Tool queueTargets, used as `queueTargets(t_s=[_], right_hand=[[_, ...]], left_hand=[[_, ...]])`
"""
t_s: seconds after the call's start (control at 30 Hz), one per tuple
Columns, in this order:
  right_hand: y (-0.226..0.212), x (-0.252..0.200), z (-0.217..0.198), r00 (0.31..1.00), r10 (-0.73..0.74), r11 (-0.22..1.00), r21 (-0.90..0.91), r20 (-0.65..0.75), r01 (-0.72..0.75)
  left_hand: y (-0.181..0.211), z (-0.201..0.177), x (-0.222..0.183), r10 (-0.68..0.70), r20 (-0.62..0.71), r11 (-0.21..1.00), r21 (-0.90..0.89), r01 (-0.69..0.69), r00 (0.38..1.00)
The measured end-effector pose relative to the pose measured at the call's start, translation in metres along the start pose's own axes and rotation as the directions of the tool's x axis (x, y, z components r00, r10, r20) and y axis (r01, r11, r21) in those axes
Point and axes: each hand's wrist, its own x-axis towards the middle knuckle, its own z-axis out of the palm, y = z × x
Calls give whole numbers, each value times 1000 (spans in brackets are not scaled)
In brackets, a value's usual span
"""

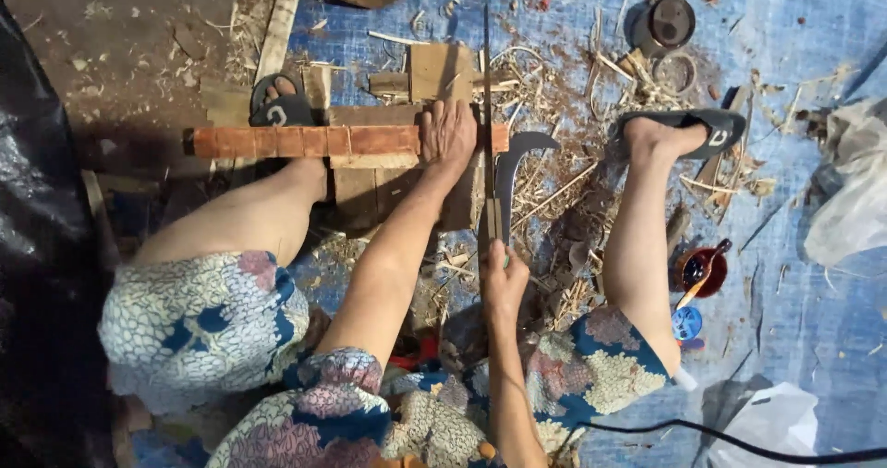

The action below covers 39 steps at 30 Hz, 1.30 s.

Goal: The person saws a piece of wood by holding it with one hand and cutting it with a sickle in the other, shifting the wood as needed.

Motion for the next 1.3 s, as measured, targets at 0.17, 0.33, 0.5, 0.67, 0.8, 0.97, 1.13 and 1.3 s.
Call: queueTargets(t_s=[0.17, 0.33, 0.5, 0.67, 0.8, 0.97, 1.13, 1.3], right_hand=[[16, -30, -14, 994, -75, 992, 95, -85, 83], [68, -10, -14, 947, -224, 970, 47, -231, 240], [137, 16, 21, 896, -249, 950, -273, -367, 152], [153, 21, 55, 912, -268, 903, -412, -312, 124], [156, 22, 72, 896, -402, 820, -510, -191, 259], [162, 25, 85, 926, -357, 815, -527, -126, 242], [188, 34, 94, 951, -307, 782, -580, -40, 228], [194, 35, 94, 958, -267, 726, -632, 104, 271]], left_hand=[[3, -30, 9, 30, 41, 997, -74, -27, 999], [-4, -60, 11, 107, 96, 974, -211, -85, 990], [-7, -106, 3, 208, 439, 965, -236, -111, 874], [-10, -54, 2, 334, 150, 923, -252, -291, 931], [-13, -82, -2, 314, -240, 890, -262, -373, 919], [-13, -164, -3, 242, -289, 851, -395, -346, 926], [-16, -142, -20, 156, -322, 858, -424, -289, 934], [-8, -145, -21, 173, -406, 881, -344, -326, 897]])
